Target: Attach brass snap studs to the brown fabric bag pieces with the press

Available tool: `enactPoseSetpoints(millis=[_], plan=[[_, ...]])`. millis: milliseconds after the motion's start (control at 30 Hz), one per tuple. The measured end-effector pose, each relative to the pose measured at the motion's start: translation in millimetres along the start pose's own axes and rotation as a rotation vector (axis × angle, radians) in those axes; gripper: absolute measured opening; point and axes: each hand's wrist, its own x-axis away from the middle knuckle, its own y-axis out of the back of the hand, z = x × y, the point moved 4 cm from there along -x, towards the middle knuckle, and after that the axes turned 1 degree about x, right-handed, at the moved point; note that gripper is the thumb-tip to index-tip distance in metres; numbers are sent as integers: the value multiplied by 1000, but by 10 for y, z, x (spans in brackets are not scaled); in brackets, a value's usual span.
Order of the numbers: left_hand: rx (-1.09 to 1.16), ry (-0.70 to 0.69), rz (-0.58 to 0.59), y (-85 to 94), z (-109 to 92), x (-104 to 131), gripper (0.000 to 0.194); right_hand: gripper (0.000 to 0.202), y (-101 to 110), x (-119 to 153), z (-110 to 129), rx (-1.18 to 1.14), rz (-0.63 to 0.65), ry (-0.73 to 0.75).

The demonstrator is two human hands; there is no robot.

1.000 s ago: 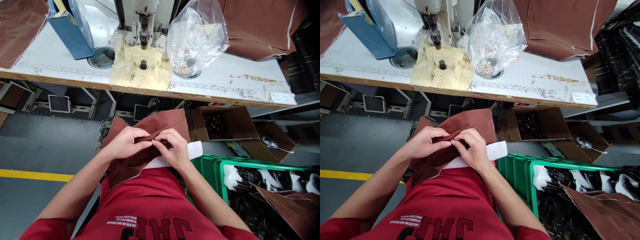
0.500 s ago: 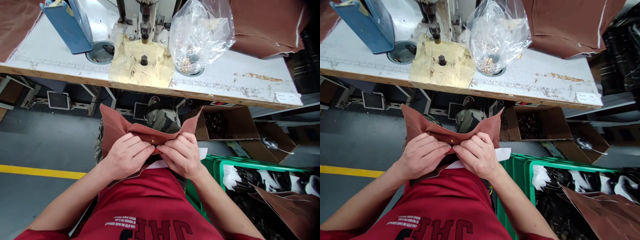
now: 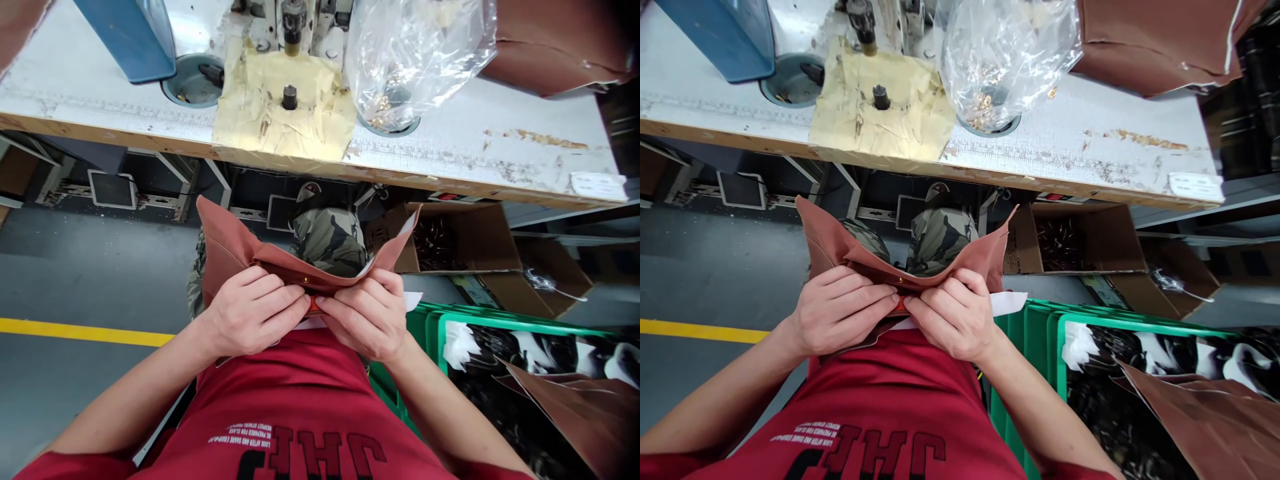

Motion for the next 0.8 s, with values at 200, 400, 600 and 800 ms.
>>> enactPoseSetpoints(millis=[200,400,600,800], plan=[[-8,-35,-8,-18,10,6,17,20,-12,-8,14,-16,37,-3],[5,-22,-23,-92,51,16,16,23,-101,13,29,37,81,-23],[63,77,-94,-99,127,48,22,21,-83,-65,-8,13,-39,-49],[104,67,-93,-140,79,94,22,22,-144,8,10,-101,-3,25]])
